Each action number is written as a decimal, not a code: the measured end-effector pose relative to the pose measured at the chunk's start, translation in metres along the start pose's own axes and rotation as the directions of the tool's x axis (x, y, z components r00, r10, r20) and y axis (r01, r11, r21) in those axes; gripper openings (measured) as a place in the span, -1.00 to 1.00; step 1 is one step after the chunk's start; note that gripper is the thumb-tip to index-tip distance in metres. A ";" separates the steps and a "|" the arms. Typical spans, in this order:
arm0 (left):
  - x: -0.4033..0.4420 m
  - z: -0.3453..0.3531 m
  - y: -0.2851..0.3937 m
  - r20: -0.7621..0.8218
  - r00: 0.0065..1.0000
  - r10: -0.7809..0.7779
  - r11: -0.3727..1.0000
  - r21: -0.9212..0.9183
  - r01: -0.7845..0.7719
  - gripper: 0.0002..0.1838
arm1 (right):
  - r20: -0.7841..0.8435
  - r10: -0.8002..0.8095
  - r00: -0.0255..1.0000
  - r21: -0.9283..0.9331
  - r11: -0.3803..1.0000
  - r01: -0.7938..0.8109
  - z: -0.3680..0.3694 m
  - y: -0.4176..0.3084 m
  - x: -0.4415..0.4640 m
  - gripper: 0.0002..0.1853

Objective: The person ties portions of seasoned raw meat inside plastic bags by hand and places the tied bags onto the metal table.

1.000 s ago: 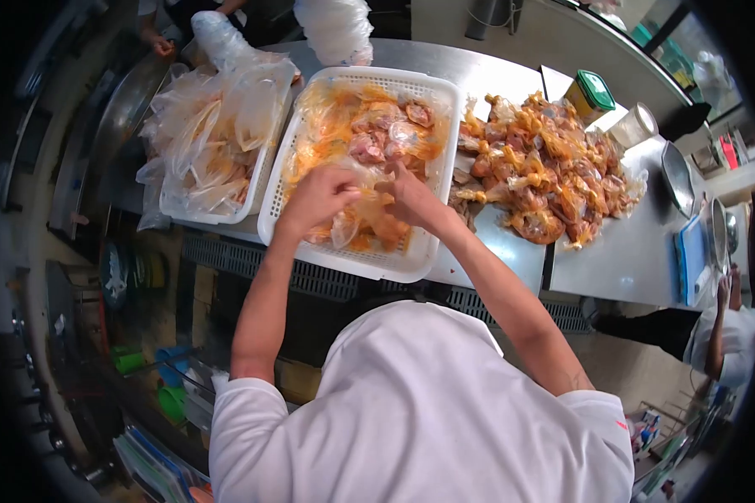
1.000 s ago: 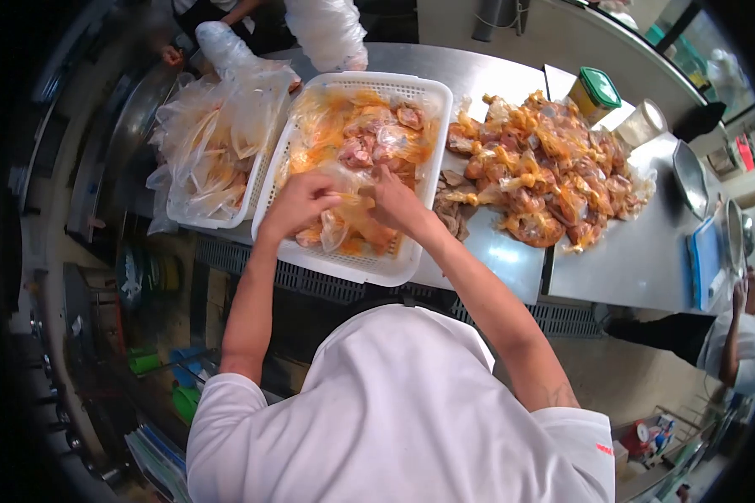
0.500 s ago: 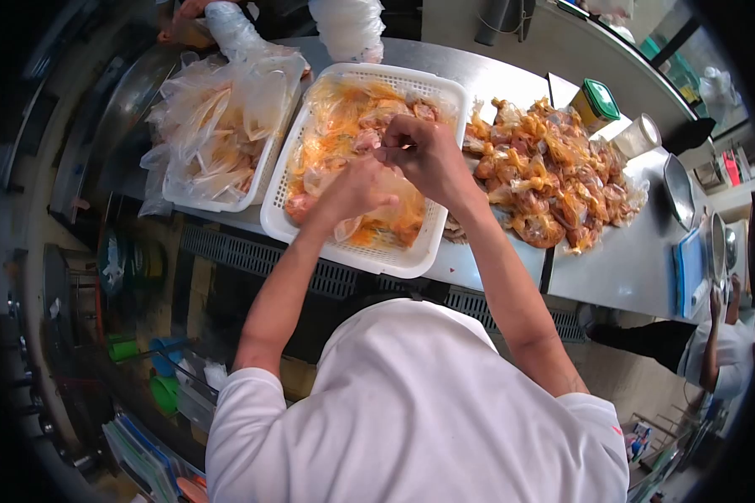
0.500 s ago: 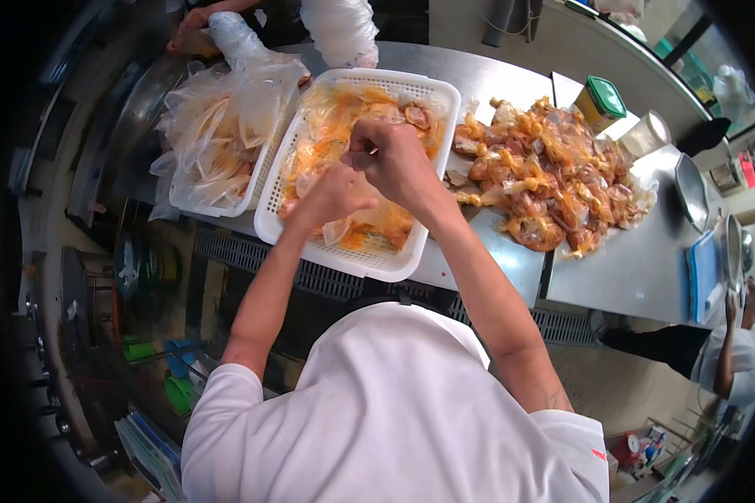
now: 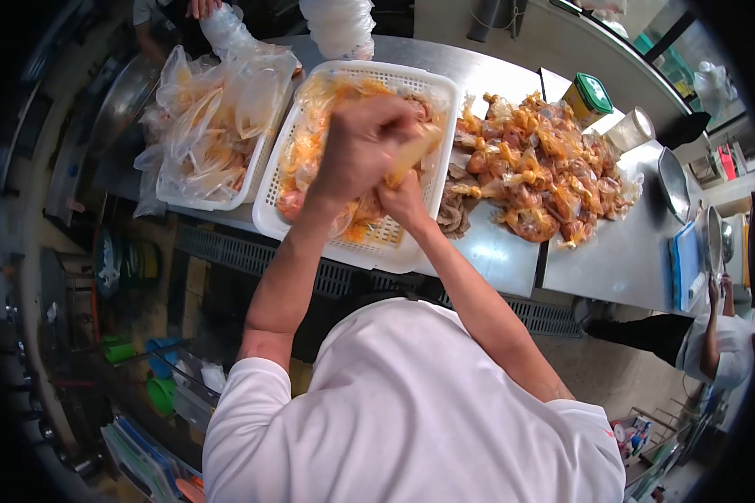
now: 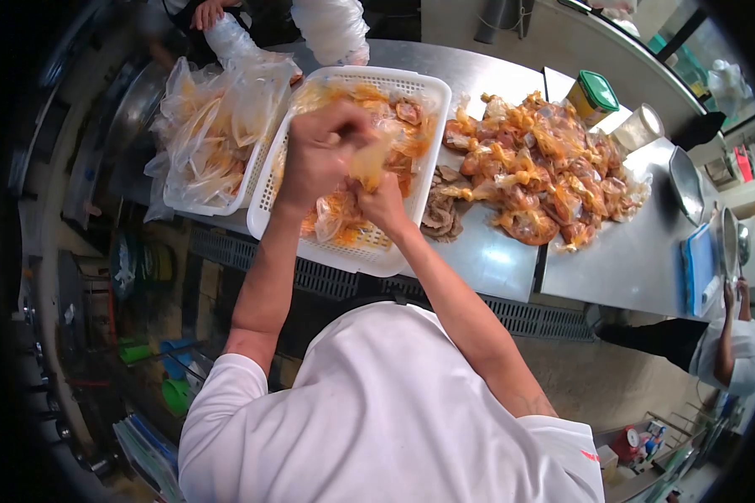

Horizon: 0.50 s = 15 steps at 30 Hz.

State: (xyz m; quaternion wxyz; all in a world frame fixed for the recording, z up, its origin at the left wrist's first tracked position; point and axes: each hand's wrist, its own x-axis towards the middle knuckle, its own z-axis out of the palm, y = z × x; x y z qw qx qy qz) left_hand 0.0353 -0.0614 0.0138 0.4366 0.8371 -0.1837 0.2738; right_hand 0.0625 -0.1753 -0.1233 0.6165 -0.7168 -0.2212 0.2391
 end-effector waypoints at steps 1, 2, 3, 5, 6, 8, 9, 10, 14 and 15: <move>-0.003 -0.004 -0.009 -0.140 0.987 -0.080 0.990 -0.130 0.062 -0.75 | -0.102 -0.088 0.991 0.180 0.978 0.105 0.008 0.010 0.008 -0.88; -0.006 -0.008 -0.017 -0.262 0.949 -0.174 0.958 -0.267 0.102 -0.65 | -0.116 -0.086 0.990 0.188 0.976 0.107 0.007 0.019 0.014 -0.88; -0.010 -0.018 -0.019 -0.302 0.945 -0.127 0.974 -0.217 0.062 -0.46 | -0.132 -0.094 0.987 0.410 0.901 0.141 0.004 0.022 0.020 -0.85; -0.031 -0.027 -0.034 -0.319 0.944 -0.081 0.991 -0.127 0.042 0.00 | -0.192 -0.060 0.980 0.499 0.853 0.150 -0.004 0.011 0.021 -0.81; -0.046 -0.011 -0.041 -0.306 0.949 -0.074 0.990 -0.136 0.033 0.00 | -0.211 -0.060 0.976 0.499 0.852 0.160 -0.007 -0.002 0.016 -0.81; -0.069 0.017 -0.052 -0.303 0.908 -0.289 0.937 -0.286 0.203 -0.21 | -0.088 -0.116 0.989 0.032 0.992 0.119 -0.004 -0.024 0.008 -0.85; -0.075 0.025 -0.057 -0.297 0.885 -0.358 0.908 -0.334 0.255 -0.27 | -0.006 -0.084 0.996 -0.065 0.994 0.083 0.003 -0.026 0.009 -0.88; -0.074 0.028 -0.063 -0.287 0.767 -0.574 0.750 -0.560 0.352 -0.44 | -0.007 -0.088 0.996 -0.067 0.994 0.087 0.009 -0.024 0.009 -0.88; -0.101 -0.013 -0.135 0.062 0.748 -0.660 0.089 -0.983 0.160 -0.79 | 0.248 -0.195 0.949 -0.579 0.756 0.306 0.018 0.022 0.014 -0.85; -0.106 -0.029 -0.145 0.135 0.791 -0.596 -0.084 -0.991 0.106 -0.85 | 0.218 -0.287 0.933 -0.452 0.818 0.357 0.017 0.025 0.008 -0.85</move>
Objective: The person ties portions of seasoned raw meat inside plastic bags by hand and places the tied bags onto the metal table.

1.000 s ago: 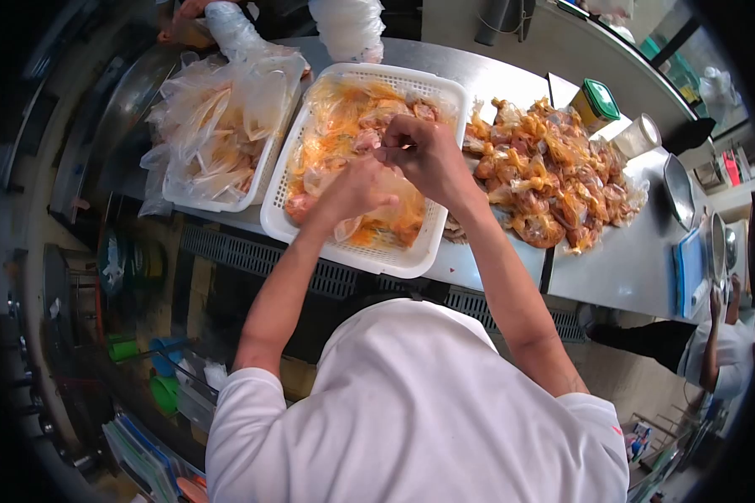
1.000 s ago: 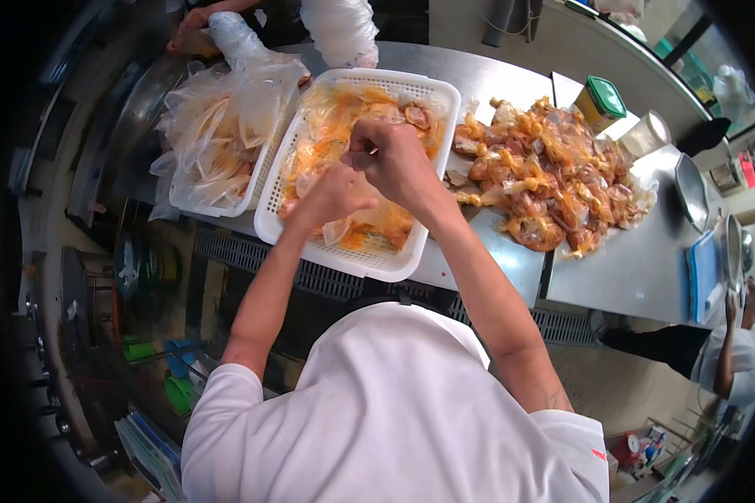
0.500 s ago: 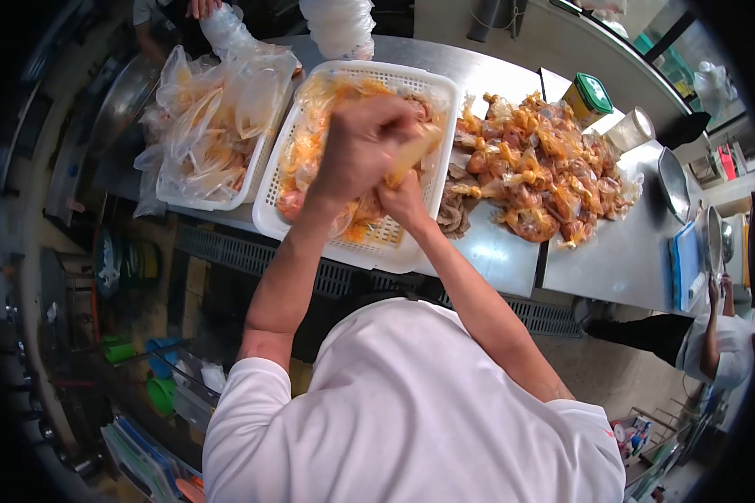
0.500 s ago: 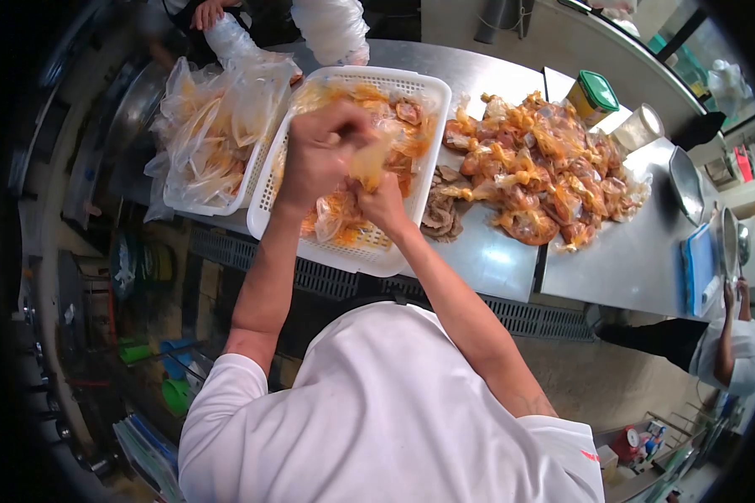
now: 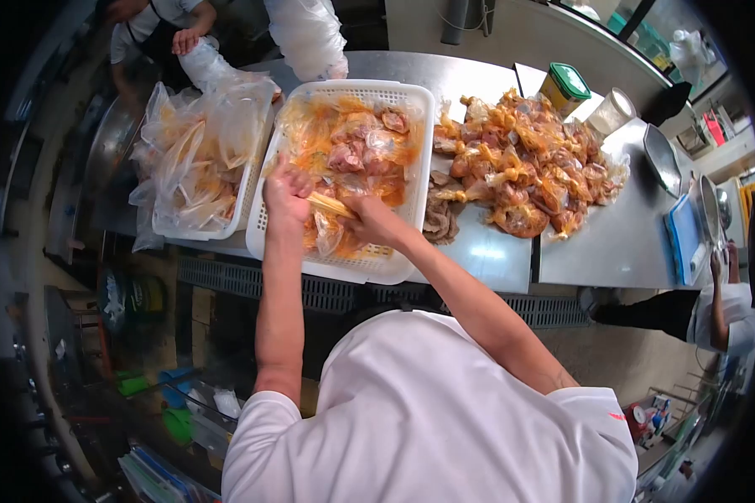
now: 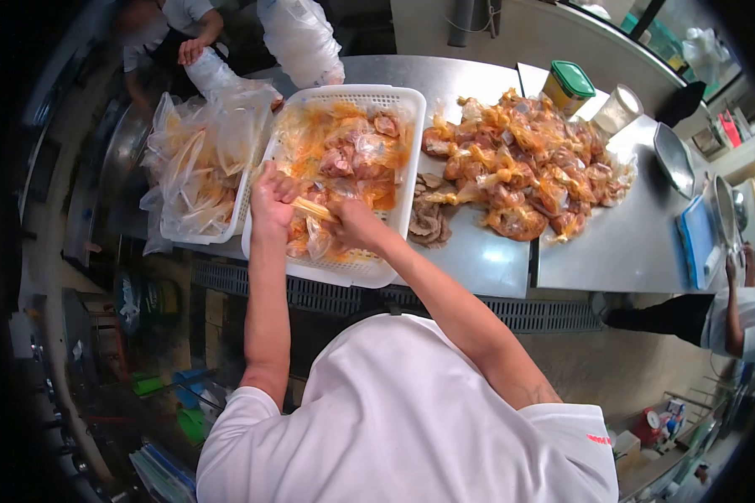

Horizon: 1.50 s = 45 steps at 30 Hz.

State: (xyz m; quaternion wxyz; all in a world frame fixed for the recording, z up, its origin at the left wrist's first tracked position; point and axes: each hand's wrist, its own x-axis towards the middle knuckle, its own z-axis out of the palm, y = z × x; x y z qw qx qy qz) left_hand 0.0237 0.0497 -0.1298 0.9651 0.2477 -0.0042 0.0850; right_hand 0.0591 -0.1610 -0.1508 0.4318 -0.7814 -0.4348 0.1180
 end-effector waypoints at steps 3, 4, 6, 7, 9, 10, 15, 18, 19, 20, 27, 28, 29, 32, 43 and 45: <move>-0.009 0.022 0.029 -0.271 0.956 0.112 0.986 0.149 -0.073 -0.85 | 0.043 0.172 0.984 0.235 0.956 -0.177 -0.025 -0.030 -0.004 -0.81; -0.013 0.039 0.030 -0.171 0.876 0.450 0.694 0.685 -0.222 -0.82 | 0.173 0.388 0.905 0.294 0.857 -0.424 -0.033 -0.042 -0.006 -0.76; -0.027 0.084 0.026 0.313 0.807 0.501 -0.233 0.947 -0.223 -0.71 | 0.136 0.323 0.937 0.172 0.923 -0.343 -0.032 -0.024 -0.003 -0.76; -0.034 0.096 0.018 0.467 0.830 0.306 -0.325 0.870 -0.370 -0.63 | 0.124 0.238 0.963 0.036 0.969 -0.244 -0.033 -0.013 0.000 -0.77; -0.037 0.102 -0.001 0.583 0.812 0.020 -0.493 0.712 -0.499 -0.54 | 0.076 0.100 0.992 -0.048 0.994 -0.097 -0.032 0.002 0.010 -0.76; -0.038 0.095 -0.006 0.602 0.795 -0.074 -0.535 0.649 -0.541 -0.51 | 0.034 -0.049 0.998 -0.125 0.991 0.053 -0.030 0.007 0.015 -0.76; -0.038 0.037 0.007 0.015 0.945 -0.326 -0.393 0.907 -0.150 -0.44 | -0.049 -0.335 0.941 -0.531 0.806 0.260 -0.054 0.004 0.016 -0.70; -0.056 0.085 0.005 0.062 0.972 -0.228 0.065 0.997 -0.048 -0.56 | -0.196 -0.161 0.967 -0.169 0.977 0.129 -0.074 -0.017 0.025 -0.74; -0.061 0.100 -0.002 0.028 0.979 -0.204 0.426 0.902 0.063 -0.59 | -0.235 -0.012 0.972 0.149 0.988 0.049 -0.074 -0.019 0.033 -0.76; -0.063 0.104 -0.016 0.024 0.979 -0.204 0.427 0.902 0.067 -0.59 | -0.258 0.062 0.964 0.291 0.957 0.016 -0.065 -0.011 0.041 -0.77; -0.024 0.006 -0.028 0.483 0.846 0.227 -0.022 0.871 -0.491 -0.76 | -0.161 -0.045 0.986 0.485 0.866 0.119 -0.069 -0.041 0.041 -0.81; -0.015 0.024 -0.012 0.236 0.958 0.165 0.392 0.875 -0.283 -0.73 | -0.177 0.137 0.975 0.488 0.872 -0.034 -0.065 -0.036 0.041 -0.80; -0.011 0.045 0.001 0.017 1.000 -0.004 0.720 0.694 -0.008 -0.68 | -0.180 0.138 0.974 0.489 0.872 -0.034 -0.064 -0.036 0.040 -0.80; -0.030 0.089 -0.030 0.103 0.985 0.141 0.352 0.924 -0.147 -0.52 | -0.287 0.260 0.922 0.342 0.927 -0.155 -0.054 -0.035 0.035 -0.79; -0.017 0.091 -0.042 0.072 0.907 0.415 0.429 0.864 -0.265 -0.79 | -0.020 0.273 0.962 0.707 0.684 -0.179 -0.067 -0.037 0.013 -0.82; -0.012 0.078 -0.040 0.047 0.939 0.342 0.531 0.815 -0.234 -0.82 | 0.046 0.204 0.978 0.733 0.658 -0.172 -0.078 -0.036 0.009 -0.80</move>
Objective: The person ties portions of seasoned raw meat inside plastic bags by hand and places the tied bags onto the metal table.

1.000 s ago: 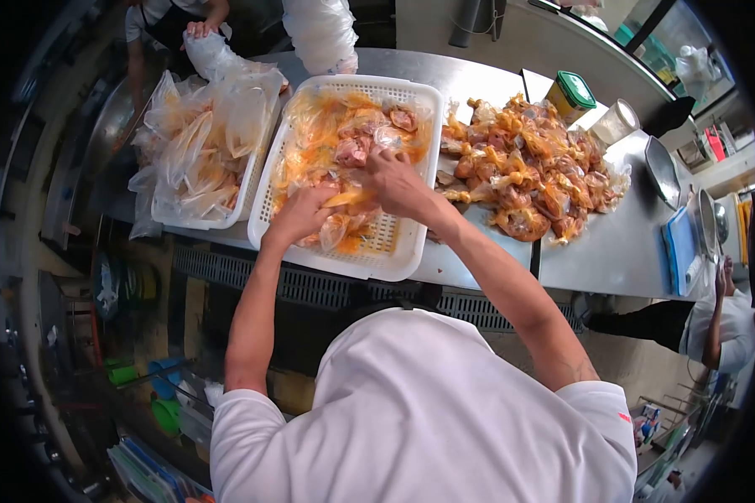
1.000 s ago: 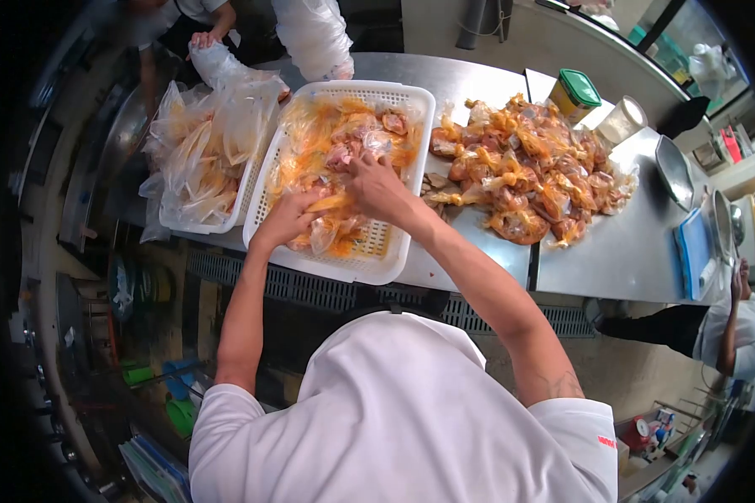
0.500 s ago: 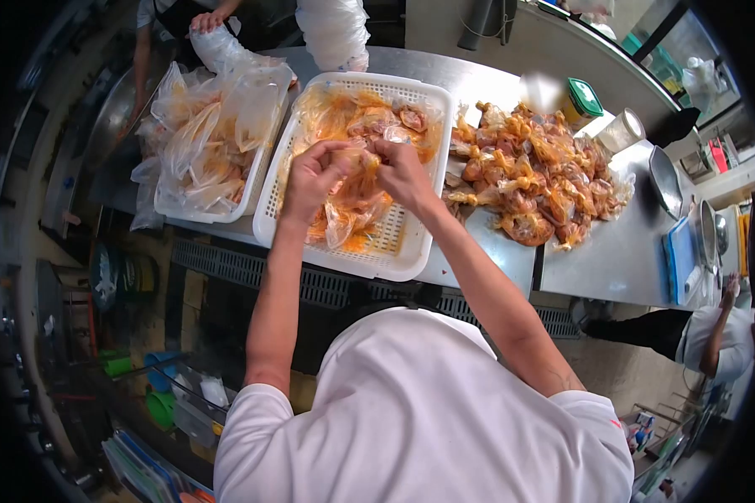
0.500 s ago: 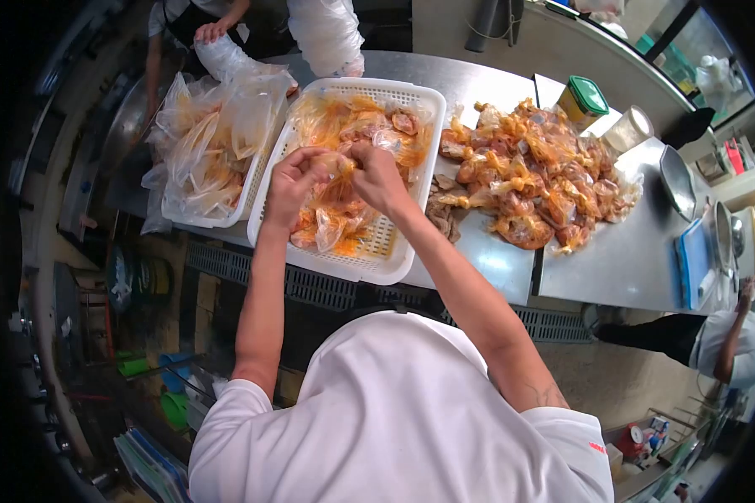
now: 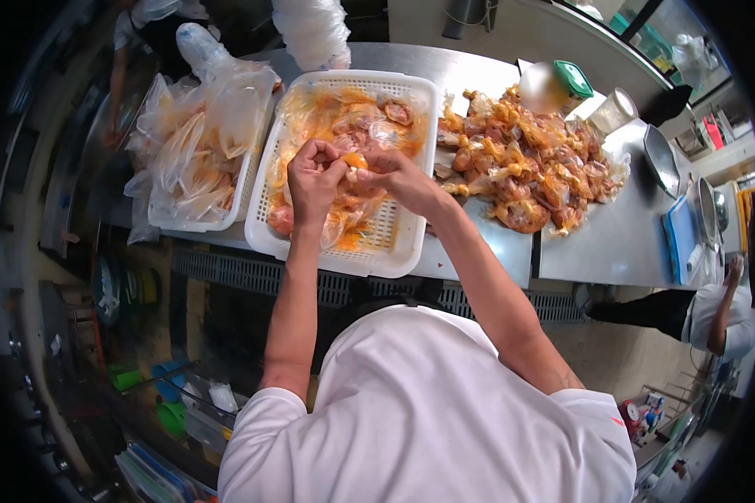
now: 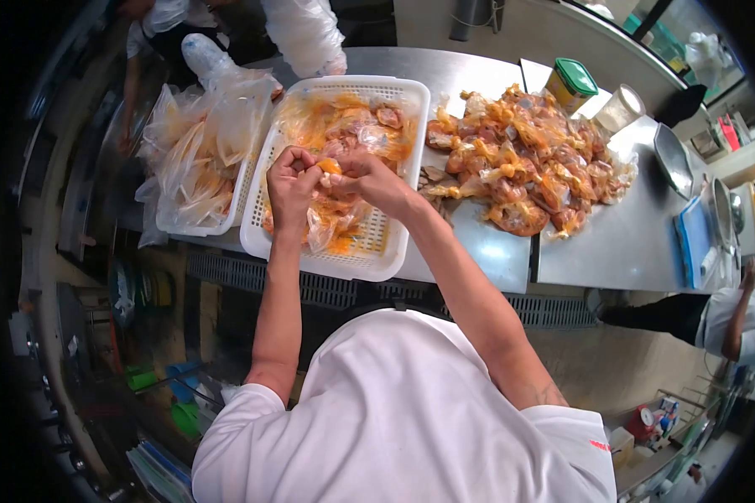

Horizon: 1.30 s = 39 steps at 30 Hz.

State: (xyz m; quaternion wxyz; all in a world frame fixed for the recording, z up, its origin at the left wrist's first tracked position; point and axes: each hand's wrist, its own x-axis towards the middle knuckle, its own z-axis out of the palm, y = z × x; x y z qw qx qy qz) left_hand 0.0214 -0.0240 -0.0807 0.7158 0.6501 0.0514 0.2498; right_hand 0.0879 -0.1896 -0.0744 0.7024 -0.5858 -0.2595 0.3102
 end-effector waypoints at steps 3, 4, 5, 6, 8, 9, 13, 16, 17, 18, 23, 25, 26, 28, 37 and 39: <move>-0.004 0.013 0.011 0.156 0.966 0.206 0.759 0.598 -0.258 -0.83 | 0.050 0.104 0.993 0.113 0.988 -0.109 -0.011 0.005 -0.004 -0.84; -0.009 0.020 0.024 0.165 0.965 0.205 0.765 0.587 -0.264 -0.83 | 0.035 0.104 0.994 0.108 0.988 -0.107 -0.010 0.010 -0.006 -0.84; -0.013 0.025 0.033 0.234 0.955 0.184 0.734 0.613 -0.292 -0.82 | -0.134 -0.101 0.986 -0.086 0.992 0.090 -0.009 0.014 -0.010 -0.86; -0.018 0.028 0.040 0.300 0.941 0.159 0.700 0.638 -0.322 -0.80 | -0.249 -0.324 0.913 -0.304 0.921 0.244 -0.007 0.017 -0.015 -0.87; -0.023 0.027 0.038 0.352 0.936 0.028 0.789 0.567 -0.236 -0.74 | -0.376 -0.271 0.886 -0.310 0.938 0.156 0.002 0.007 -0.031 -0.87; -0.024 0.029 0.031 0.300 0.953 -0.024 0.831 0.537 -0.148 -0.74 | -0.340 -0.421 0.841 -0.497 0.839 0.219 0.002 0.009 -0.035 -0.89; -0.033 0.049 0.021 0.318 0.947 0.045 0.844 0.494 -0.206 -0.77 | -0.359 -0.569 0.740 -0.614 0.741 0.272 0.008 0.019 -0.048 -0.80; -0.050 0.070 0.051 0.515 0.830 0.213 0.766 0.440 -0.469 -0.82 | -0.296 -0.646 0.704 -0.748 0.615 0.249 -0.018 0.017 -0.054 -0.76; -0.044 0.063 0.056 0.495 0.829 0.261 0.782 0.395 -0.482 -0.83 | -0.258 -0.680 0.686 -0.805 0.544 0.236 -0.028 0.004 -0.056 -0.75; -0.035 0.054 0.060 0.486 0.836 0.254 0.778 0.412 -0.475 -0.83 | -0.270 -0.700 0.661 -0.845 0.501 0.186 -0.040 -0.011 -0.057 -0.75; -0.002 -0.022 0.084 0.237 0.968 0.087 0.691 0.685 -0.230 -0.78 | -0.662 -0.585 0.469 -0.701 0.705 -0.111 -0.096 -0.070 -0.058 -0.77; -0.007 -0.054 0.057 0.238 0.957 -0.167 0.627 0.775 -0.083 -0.73 | -0.571 -0.692 0.442 -0.800 0.590 -0.109 -0.113 -0.053 -0.057 -0.76; -0.014 -0.063 0.039 0.206 0.886 -0.416 0.525 0.850 0.048 -0.67 | -0.467 -0.781 0.415 -0.879 0.460 -0.123 -0.117 -0.046 -0.056 -0.74; -0.034 -0.067 -0.005 0.163 0.845 -0.510 0.227 0.973 -0.052 -0.59 | -0.533 -0.625 0.571 -0.767 0.641 -0.015 -0.087 -0.031 -0.050 -0.68; -0.012 -0.074 0.009 0.214 0.886 -0.412 0.783 0.580 0.225 -0.93 | 0.049 -0.279 0.959 -0.694 0.681 0.234 0.011 0.029 -0.023 -0.47; -0.006 -0.072 0.036 0.162 0.899 -0.406 0.842 0.449 0.299 -0.91 | 0.092 -0.402 0.911 -0.708 0.617 0.344 0.036 0.037 -0.010 -0.44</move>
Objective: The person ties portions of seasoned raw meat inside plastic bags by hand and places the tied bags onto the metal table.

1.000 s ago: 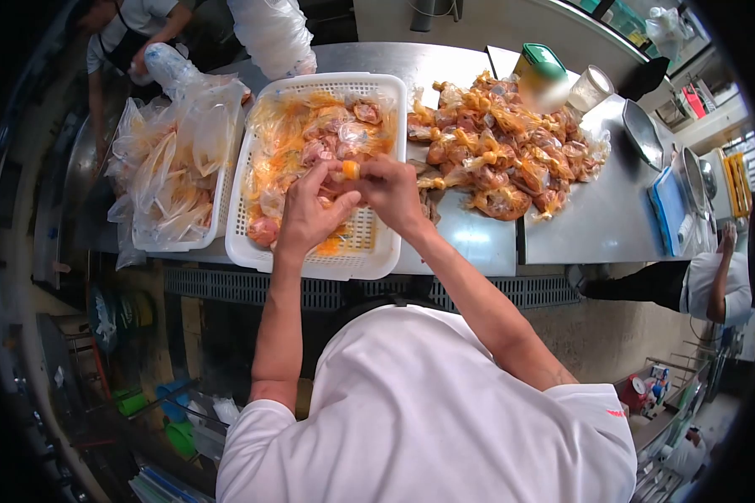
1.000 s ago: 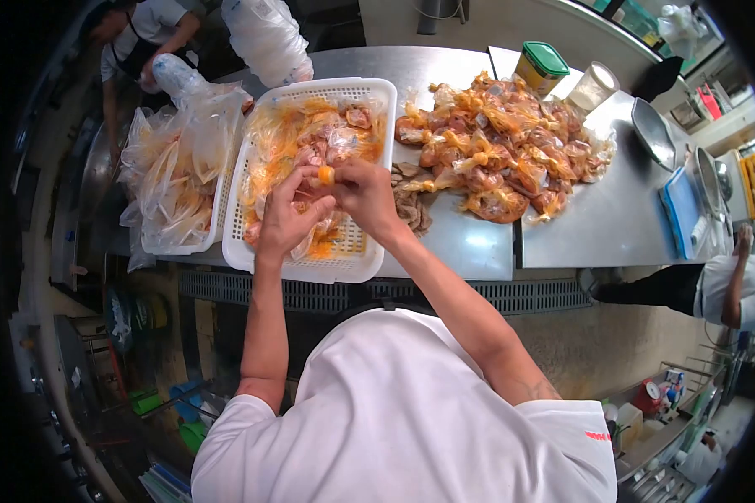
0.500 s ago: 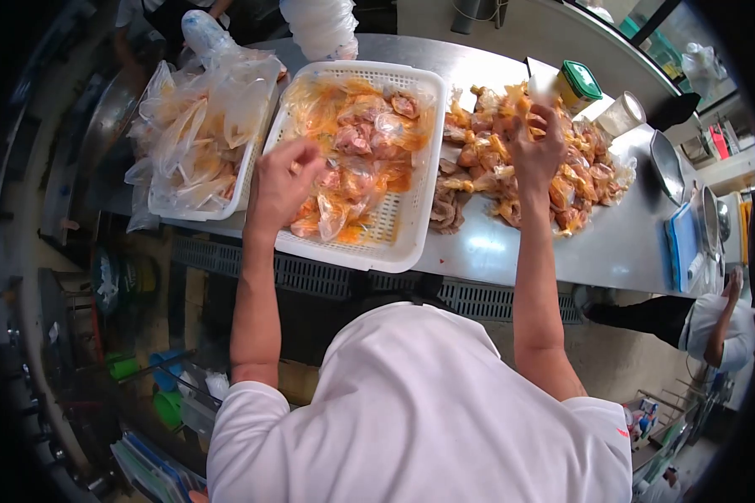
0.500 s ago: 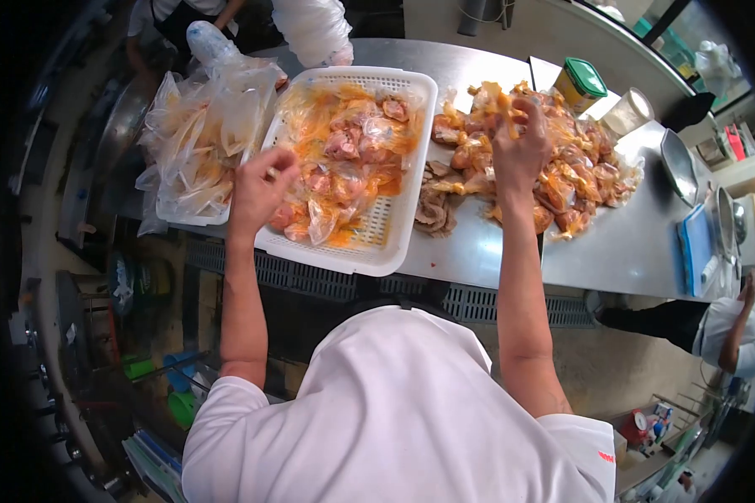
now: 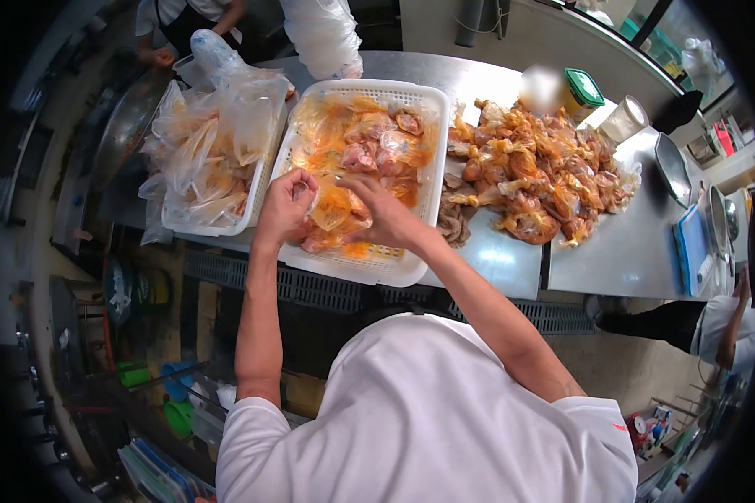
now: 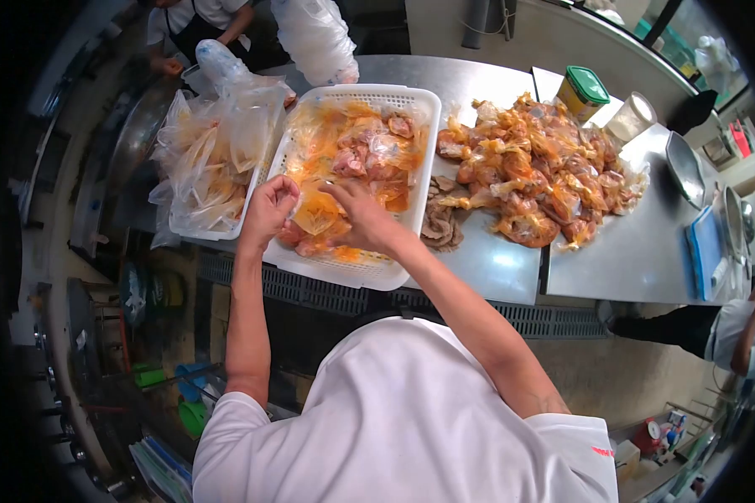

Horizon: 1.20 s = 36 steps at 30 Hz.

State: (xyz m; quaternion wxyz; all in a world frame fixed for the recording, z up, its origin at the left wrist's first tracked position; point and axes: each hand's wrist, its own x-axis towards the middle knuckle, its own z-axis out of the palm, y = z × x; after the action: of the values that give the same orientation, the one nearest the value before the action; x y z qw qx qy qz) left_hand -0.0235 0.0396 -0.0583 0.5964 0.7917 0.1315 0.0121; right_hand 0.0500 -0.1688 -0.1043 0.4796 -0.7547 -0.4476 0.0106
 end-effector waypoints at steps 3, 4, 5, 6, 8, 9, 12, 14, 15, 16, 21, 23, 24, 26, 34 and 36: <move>-0.005 -0.001 0.022 -0.047 0.998 0.043 0.994 -0.094 -0.047 -0.97 | -0.058 0.046 0.997 0.119 0.992 -0.039 0.025 -0.001 0.014 -0.55; -0.009 -0.001 0.025 -0.081 0.996 0.033 0.977 -0.209 -0.050 -0.96 | -0.015 0.121 0.993 0.137 0.983 -0.118 0.029 0.005 0.021 -0.64; -0.012 -0.001 0.028 -0.112 0.994 0.020 0.946 -0.321 -0.055 -0.90 | 0.027 0.196 0.980 0.152 0.968 -0.198 0.031 0.011 0.024 -0.72; -0.014 -0.002 0.029 -0.106 0.994 0.021 0.946 -0.319 -0.054 -0.90 | 0.023 0.200 0.980 0.152 0.968 -0.201 0.027 0.010 0.025 -0.72; -0.019 -0.005 0.030 -0.222 0.972 0.078 0.865 -0.469 -0.176 -0.82 | -0.131 0.104 0.986 0.154 0.985 -0.084 0.018 0.009 0.026 -0.85; -0.021 -0.007 0.032 -0.224 0.972 0.077 0.864 -0.471 -0.177 -0.82 | -0.128 0.103 0.986 0.154 0.985 -0.083 0.010 0.002 0.027 -0.85; -0.031 -0.011 0.023 -0.275 0.948 0.159 0.891 -0.374 -0.258 -0.68 | -0.067 0.315 0.947 0.523 0.819 -0.236 -0.017 -0.028 0.034 -0.89; -0.027 -0.005 0.004 -0.165 0.880 0.445 0.871 -0.150 -0.468 -0.51 | -0.089 0.334 0.938 0.553 0.800 -0.233 -0.030 -0.038 0.043 -0.89; -0.033 0.014 0.012 -0.116 0.945 0.305 0.922 -0.213 -0.324 -0.51 | -0.112 0.360 0.926 0.575 0.783 -0.235 -0.035 -0.040 0.045 -0.88; -0.030 0.019 0.003 -0.089 0.930 0.357 0.930 0.129 -0.345 -0.60 | -0.121 0.350 0.929 0.536 0.811 -0.236 -0.039 -0.040 0.045 -0.88; -0.015 -0.018 -0.049 -0.273 0.907 0.320 0.893 0.406 -0.193 -0.75 | -0.174 0.405 0.897 0.377 0.869 -0.320 -0.061 -0.025 0.029 -0.89; -0.021 -0.013 -0.020 -0.372 0.886 0.276 0.960 0.162 -0.230 -0.80 | -0.152 0.491 0.858 0.396 0.825 -0.403 -0.069 -0.029 0.028 -0.89; -0.022 0.002 -0.007 -0.372 0.887 0.272 0.960 0.161 -0.227 -0.80 | -0.161 0.474 0.866 0.464 0.811 -0.358 -0.068 -0.032 0.031 -0.90; -0.020 0.048 0.007 -0.383 0.872 0.306 0.931 -0.074 -0.359 -0.81 | -0.186 0.433 0.882 0.538 0.796 -0.278 -0.055 -0.033 0.036 -0.89; -0.006 0.059 0.034 -0.145 0.925 0.350 0.936 0.094 -0.339 -0.76 | -0.244 0.054 0.968 0.478 0.876 0.072 -0.043 -0.024 0.014 -0.36; -0.012 0.056 0.066 -0.192 0.910 0.366 0.917 -0.092 -0.388 -0.81 | -0.304 -0.068 0.950 0.213 0.967 0.138 -0.026 -0.021 0.007 -0.22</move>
State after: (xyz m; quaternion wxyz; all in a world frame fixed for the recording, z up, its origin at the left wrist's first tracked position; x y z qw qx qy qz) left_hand -0.0124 -0.0324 -0.0104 0.6190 0.7581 0.0256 0.2036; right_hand 0.0515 -0.1795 -0.0724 0.6255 -0.6620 -0.4061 -0.0747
